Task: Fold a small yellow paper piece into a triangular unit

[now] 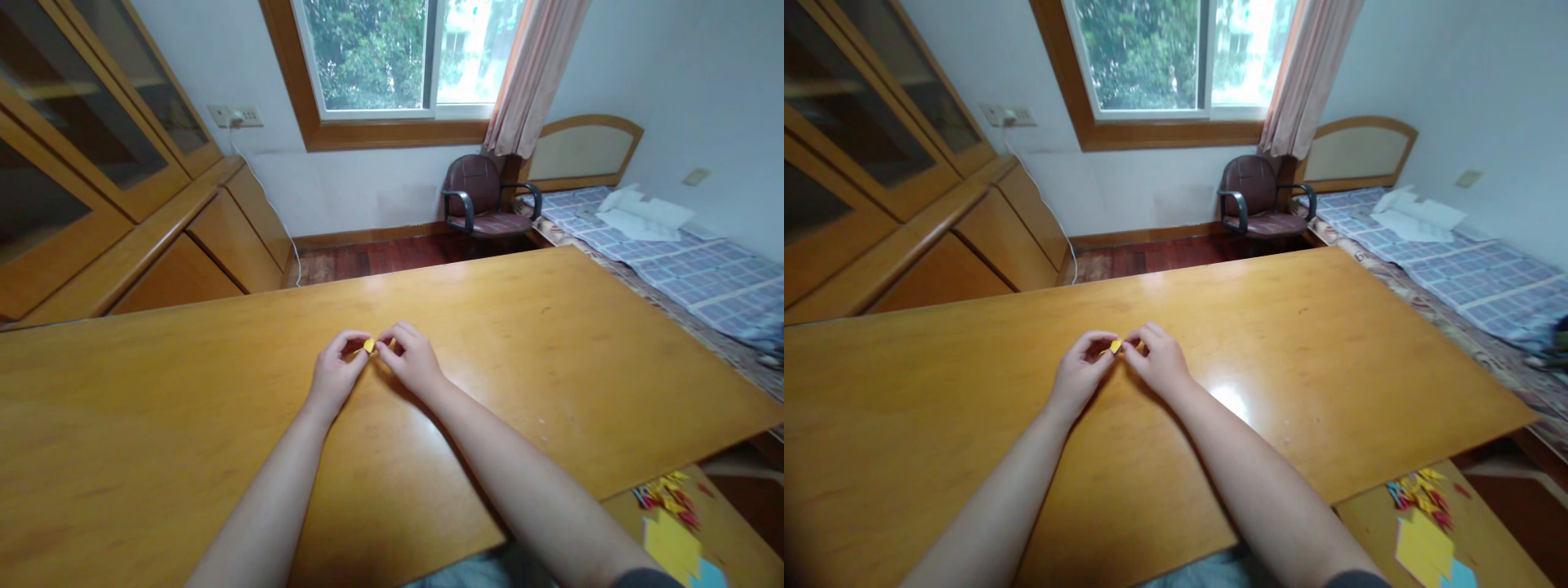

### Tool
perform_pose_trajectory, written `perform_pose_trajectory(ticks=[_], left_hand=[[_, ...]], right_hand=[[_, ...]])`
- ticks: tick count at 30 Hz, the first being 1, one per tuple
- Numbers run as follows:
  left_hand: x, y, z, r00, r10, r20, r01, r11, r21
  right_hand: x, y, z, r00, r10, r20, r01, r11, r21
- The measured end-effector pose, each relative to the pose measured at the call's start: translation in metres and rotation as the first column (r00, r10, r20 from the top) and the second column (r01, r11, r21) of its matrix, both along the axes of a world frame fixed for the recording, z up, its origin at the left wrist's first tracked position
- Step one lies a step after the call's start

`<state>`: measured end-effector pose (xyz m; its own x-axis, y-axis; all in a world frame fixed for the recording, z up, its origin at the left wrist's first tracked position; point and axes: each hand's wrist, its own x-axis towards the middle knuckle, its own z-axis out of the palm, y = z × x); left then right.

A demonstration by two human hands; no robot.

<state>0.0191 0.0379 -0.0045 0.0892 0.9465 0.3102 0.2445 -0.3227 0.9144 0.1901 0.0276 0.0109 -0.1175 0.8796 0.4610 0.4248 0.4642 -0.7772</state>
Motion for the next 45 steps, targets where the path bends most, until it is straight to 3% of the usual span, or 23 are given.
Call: perform_pose_trajectory(ticks=[9, 36, 45], left_hand=[[0.003, -0.003, 0.003, 0.996, 0.08, -0.046, -0.078, 0.996, 0.033], [-0.001, -0.005, 0.007, 0.995, 0.072, -0.074, -0.072, 0.997, 0.013], [0.0, -0.006, 0.009, 0.992, 0.071, -0.1, -0.066, 0.996, 0.059]], right_hand=[[0.0, 0.001, 0.003, 0.999, 0.001, -0.048, -0.003, 0.999, -0.038], [0.005, 0.004, -0.003, 0.999, 0.045, 0.0, -0.045, 0.998, 0.034], [0.003, 0.007, -0.002, 0.995, 0.041, -0.093, -0.045, 0.998, -0.04]])
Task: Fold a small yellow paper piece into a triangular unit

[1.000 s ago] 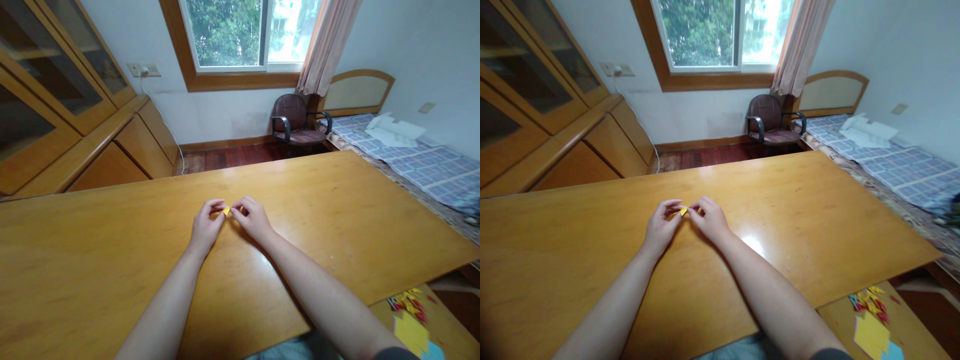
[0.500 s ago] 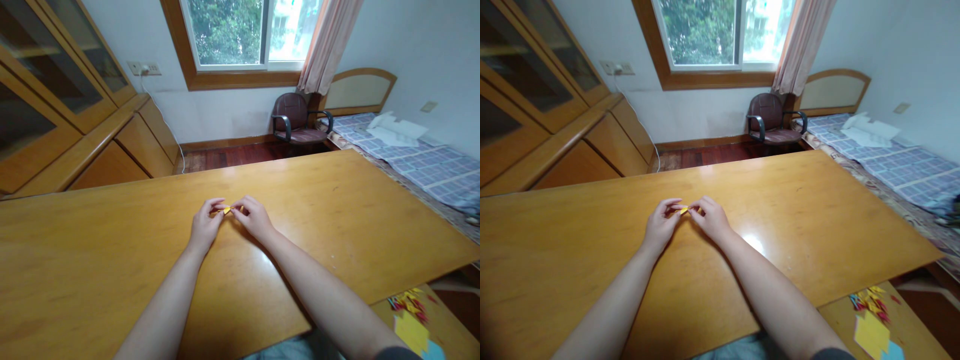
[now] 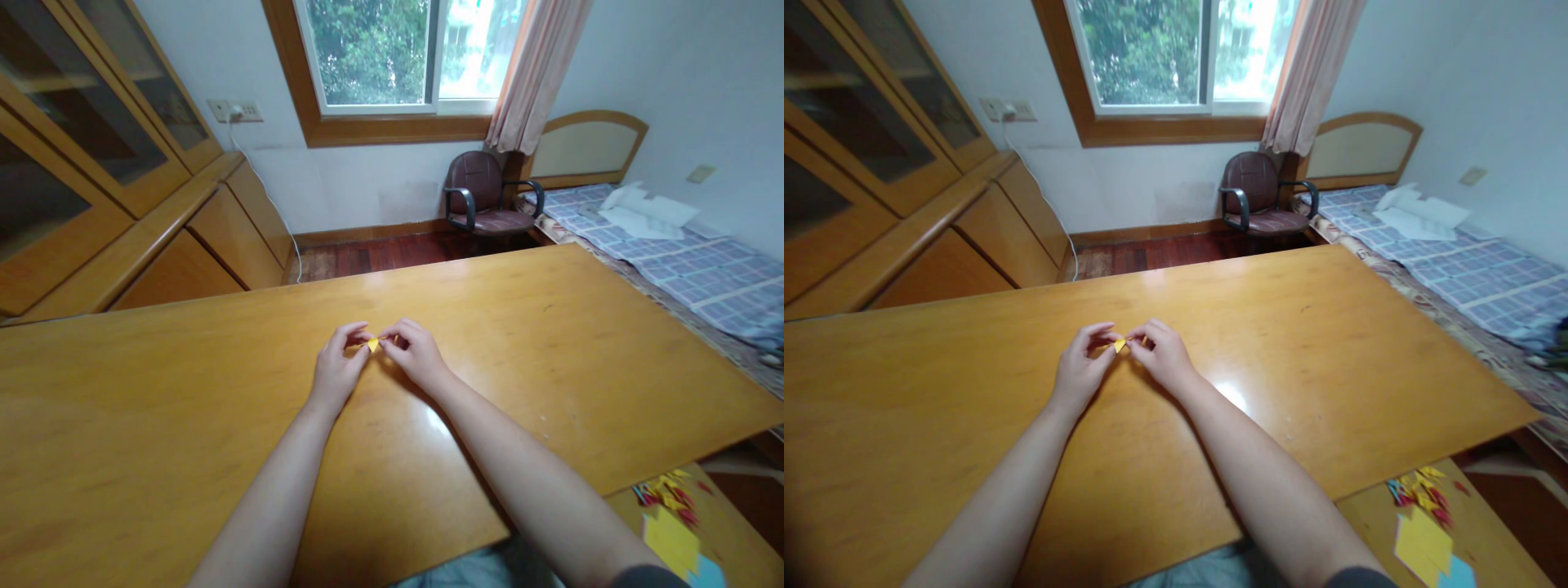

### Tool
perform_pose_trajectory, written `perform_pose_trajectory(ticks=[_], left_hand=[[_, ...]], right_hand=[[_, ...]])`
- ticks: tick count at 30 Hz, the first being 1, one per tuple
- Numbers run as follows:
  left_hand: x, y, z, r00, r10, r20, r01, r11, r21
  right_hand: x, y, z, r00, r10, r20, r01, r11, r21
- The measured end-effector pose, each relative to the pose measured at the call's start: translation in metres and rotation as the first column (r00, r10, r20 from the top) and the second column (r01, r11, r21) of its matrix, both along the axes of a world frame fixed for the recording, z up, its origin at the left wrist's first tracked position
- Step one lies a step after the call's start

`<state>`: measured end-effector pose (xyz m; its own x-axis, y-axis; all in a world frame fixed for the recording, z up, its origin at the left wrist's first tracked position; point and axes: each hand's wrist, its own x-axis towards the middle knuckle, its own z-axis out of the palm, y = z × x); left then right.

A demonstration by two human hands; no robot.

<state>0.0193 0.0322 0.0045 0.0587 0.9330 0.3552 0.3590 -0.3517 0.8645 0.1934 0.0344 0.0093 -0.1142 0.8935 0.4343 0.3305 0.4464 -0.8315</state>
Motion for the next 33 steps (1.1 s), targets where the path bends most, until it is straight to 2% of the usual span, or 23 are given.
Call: perform_pose_trajectory(ticks=[8, 17, 27, 33], left_hand=[[0.0021, 0.0005, -0.0019, 0.995, 0.023, 0.094, -0.019, 0.999, -0.038], [0.002, 0.0012, -0.002, 0.988, 0.027, 0.153, -0.019, 0.998, -0.056], [0.0087, 0.0036, -0.0009, 0.951, 0.009, 0.309, 0.03, 0.992, -0.121], [0.0069, 0.0052, -0.0063, 0.958, 0.004, 0.288, 0.031, 0.993, -0.117]], right_hand=[[0.0023, 0.0032, -0.001, 0.999, 0.021, -0.044, -0.025, 0.995, -0.101], [0.0039, 0.0015, 0.0021, 0.998, 0.062, -0.032, -0.065, 0.994, -0.092], [0.0043, 0.0027, 0.0034, 0.994, 0.097, -0.048, -0.1, 0.993, -0.062], [0.0028, 0.0039, 0.0017, 0.995, 0.079, -0.063, -0.084, 0.993, -0.079]])
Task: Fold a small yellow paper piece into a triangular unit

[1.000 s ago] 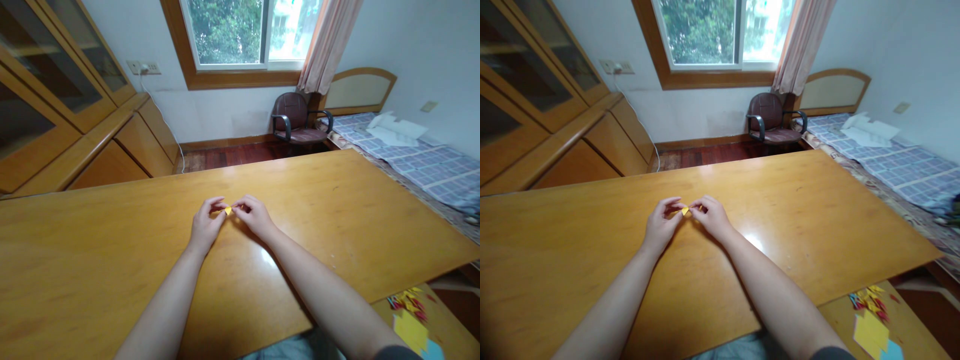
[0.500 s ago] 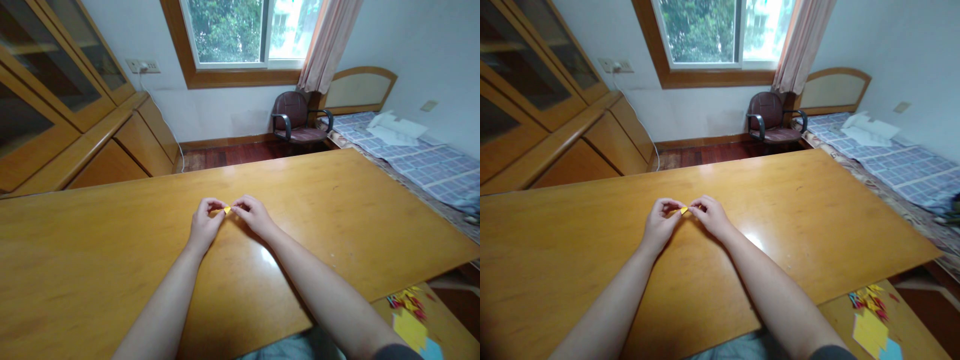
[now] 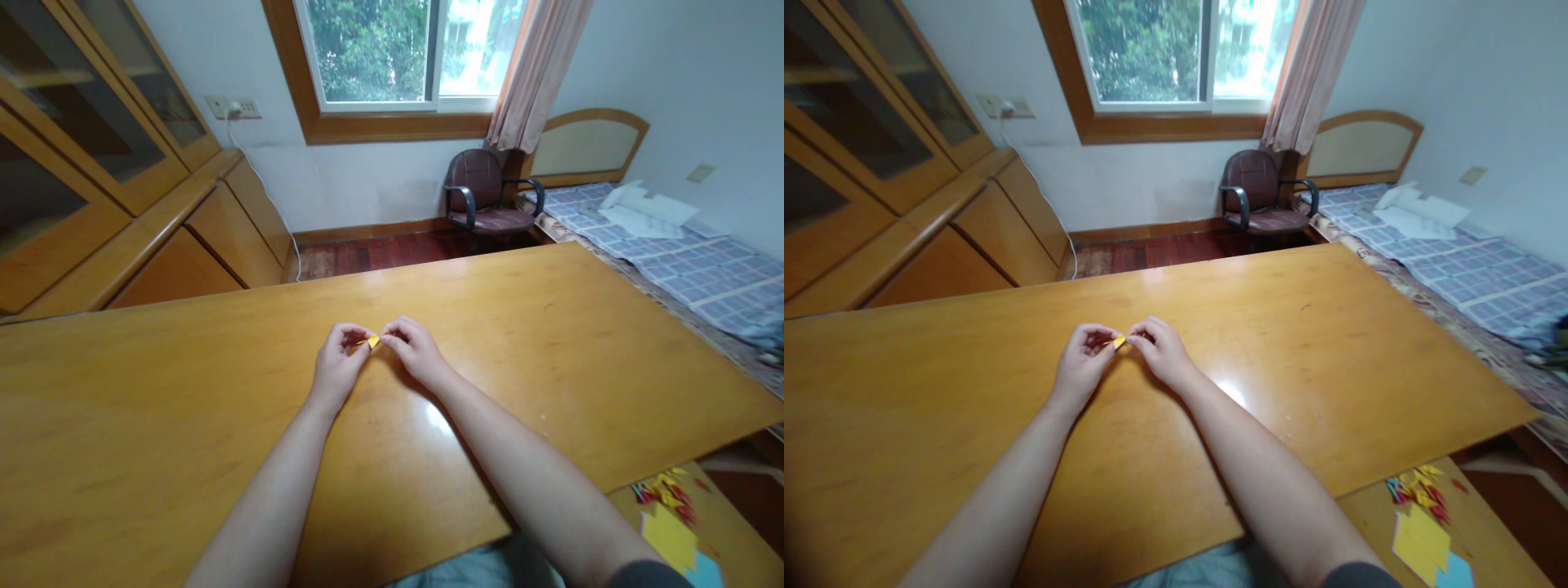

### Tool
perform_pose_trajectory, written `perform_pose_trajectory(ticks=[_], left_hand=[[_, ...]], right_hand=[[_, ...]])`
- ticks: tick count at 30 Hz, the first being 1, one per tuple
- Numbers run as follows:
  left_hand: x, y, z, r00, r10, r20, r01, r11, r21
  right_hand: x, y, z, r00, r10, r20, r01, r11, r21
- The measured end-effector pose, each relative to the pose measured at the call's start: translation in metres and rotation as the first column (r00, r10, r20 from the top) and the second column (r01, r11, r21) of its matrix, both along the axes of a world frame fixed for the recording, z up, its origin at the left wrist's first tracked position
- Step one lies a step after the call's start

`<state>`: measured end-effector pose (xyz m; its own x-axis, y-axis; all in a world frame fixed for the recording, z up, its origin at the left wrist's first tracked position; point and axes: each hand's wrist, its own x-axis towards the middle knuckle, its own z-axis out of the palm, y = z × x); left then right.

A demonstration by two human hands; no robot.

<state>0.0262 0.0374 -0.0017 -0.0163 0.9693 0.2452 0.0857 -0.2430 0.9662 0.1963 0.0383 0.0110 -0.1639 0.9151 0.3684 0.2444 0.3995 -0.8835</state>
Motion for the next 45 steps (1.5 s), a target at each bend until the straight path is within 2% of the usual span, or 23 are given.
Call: perform_pose_trajectory(ticks=[6, 11, 15, 25, 33, 45], left_hand=[[0.0, 0.0, 0.002, 1.0, -0.02, 0.018, 0.02, 0.999, 0.026], [0.003, -0.001, 0.007, 0.994, -0.026, 0.104, 0.025, 1.0, 0.012], [0.003, -0.001, 0.008, 0.989, -0.033, 0.141, 0.032, 0.999, 0.014], [0.002, 0.001, 0.006, 0.989, -0.036, 0.147, 0.032, 0.999, 0.028], [0.005, 0.001, 0.008, 0.985, -0.019, 0.169, 0.014, 0.999, 0.035], [0.007, 0.0, 0.012, 0.984, -0.014, 0.177, 0.012, 1.0, 0.014]], right_hand=[[0.0, 0.002, -0.002, 0.998, 0.012, -0.057, -0.014, 0.999, -0.041], [-0.002, 0.002, -0.003, 0.972, 0.017, -0.235, -0.054, 0.987, -0.153], [-0.003, 0.0, -0.003, 0.959, 0.03, -0.282, -0.094, 0.972, -0.215], [-0.003, -0.004, -0.001, 0.971, -0.023, -0.239, 0.001, 0.996, -0.094], [-0.004, -0.005, 0.004, 0.955, -0.011, -0.296, -0.033, 0.989, -0.142], [-0.003, -0.005, 0.004, 0.955, -0.009, -0.295, -0.014, 0.997, -0.078]])
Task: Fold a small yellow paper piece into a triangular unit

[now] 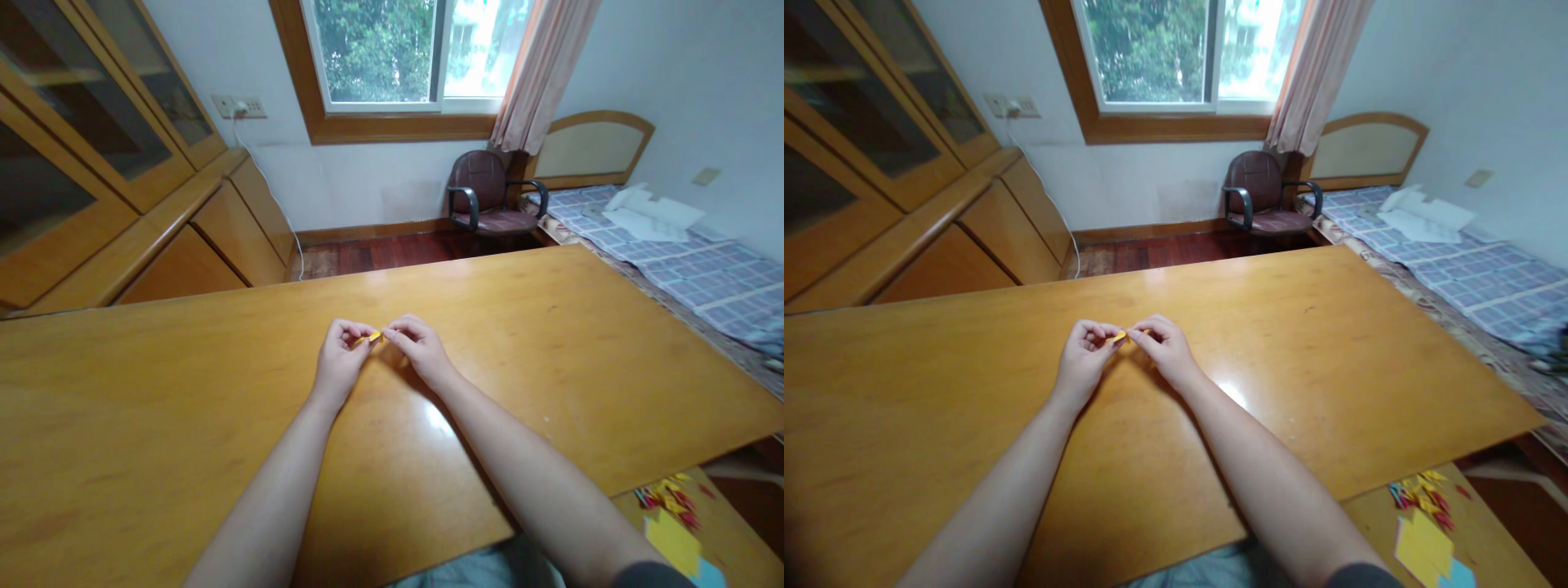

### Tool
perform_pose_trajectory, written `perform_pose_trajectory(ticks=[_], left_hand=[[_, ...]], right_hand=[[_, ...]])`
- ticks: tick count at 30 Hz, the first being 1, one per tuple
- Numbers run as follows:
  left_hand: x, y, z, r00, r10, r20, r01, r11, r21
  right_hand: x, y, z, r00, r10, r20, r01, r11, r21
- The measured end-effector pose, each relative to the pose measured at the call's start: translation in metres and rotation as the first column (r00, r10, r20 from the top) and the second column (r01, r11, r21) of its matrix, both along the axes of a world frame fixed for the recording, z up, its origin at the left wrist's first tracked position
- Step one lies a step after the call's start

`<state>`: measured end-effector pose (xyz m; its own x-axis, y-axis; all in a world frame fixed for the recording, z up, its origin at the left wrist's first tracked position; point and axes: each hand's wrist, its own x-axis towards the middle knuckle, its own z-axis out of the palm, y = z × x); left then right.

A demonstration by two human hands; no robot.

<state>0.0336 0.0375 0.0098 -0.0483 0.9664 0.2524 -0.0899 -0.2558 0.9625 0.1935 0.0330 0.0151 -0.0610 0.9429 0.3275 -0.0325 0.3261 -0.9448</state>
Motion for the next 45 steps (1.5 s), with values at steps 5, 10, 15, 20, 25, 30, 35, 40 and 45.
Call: perform_pose_trajectory(ticks=[5, 10, 15, 20, 25, 30, 35, 40, 45], left_hand=[[-0.002, 0.0, -0.002, 1.0, -0.017, -0.019, 0.017, 1.0, 0.006], [-0.006, 0.002, -0.003, 0.999, 0.024, -0.042, -0.023, 1.0, 0.014], [-0.008, 0.002, 0.0, 0.998, 0.062, -0.02, -0.061, 0.998, 0.019], [-0.007, 0.001, -0.002, 0.999, 0.046, -0.023, -0.045, 0.998, 0.036], [-0.007, 0.001, -0.007, 0.999, -0.012, -0.046, 0.013, 0.999, 0.032], [-0.008, 0.001, -0.007, 0.997, -0.014, -0.078, 0.016, 0.999, 0.034], [-0.008, 0.001, -0.009, 0.996, -0.003, -0.091, 0.004, 1.0, 0.017], [-0.01, 0.002, -0.013, 0.991, 0.017, -0.134, -0.012, 0.999, 0.037], [-0.01, 0.0, -0.012, 0.986, 0.012, -0.169, -0.001, 0.998, 0.065]], right_hand=[[0.001, -0.001, 0.003, 0.999, 0.026, -0.039, -0.028, 0.999, -0.042], [0.004, 0.001, 0.004, 0.99, -0.044, -0.135, 0.022, 0.986, -0.165], [0.002, 0.004, -0.002, 0.993, -0.067, -0.102, 0.046, 0.979, -0.198], [-0.001, 0.003, -0.004, 0.996, -0.02, 0.089, 0.024, 0.999, -0.046], [-0.001, 0.005, -0.006, 0.987, -0.035, 0.16, 0.035, 0.999, 0.002], [0.0, 0.006, -0.006, 0.983, -0.019, 0.185, 0.019, 1.0, 0.0], [0.0, 0.006, -0.005, 0.983, 0.006, 0.182, -0.006, 1.0, 0.001], [0.0, 0.004, -0.003, 0.978, 0.017, 0.207, -0.019, 1.0, 0.008], [0.002, 0.006, -0.004, 0.981, 0.033, 0.191, -0.039, 0.999, 0.027]])
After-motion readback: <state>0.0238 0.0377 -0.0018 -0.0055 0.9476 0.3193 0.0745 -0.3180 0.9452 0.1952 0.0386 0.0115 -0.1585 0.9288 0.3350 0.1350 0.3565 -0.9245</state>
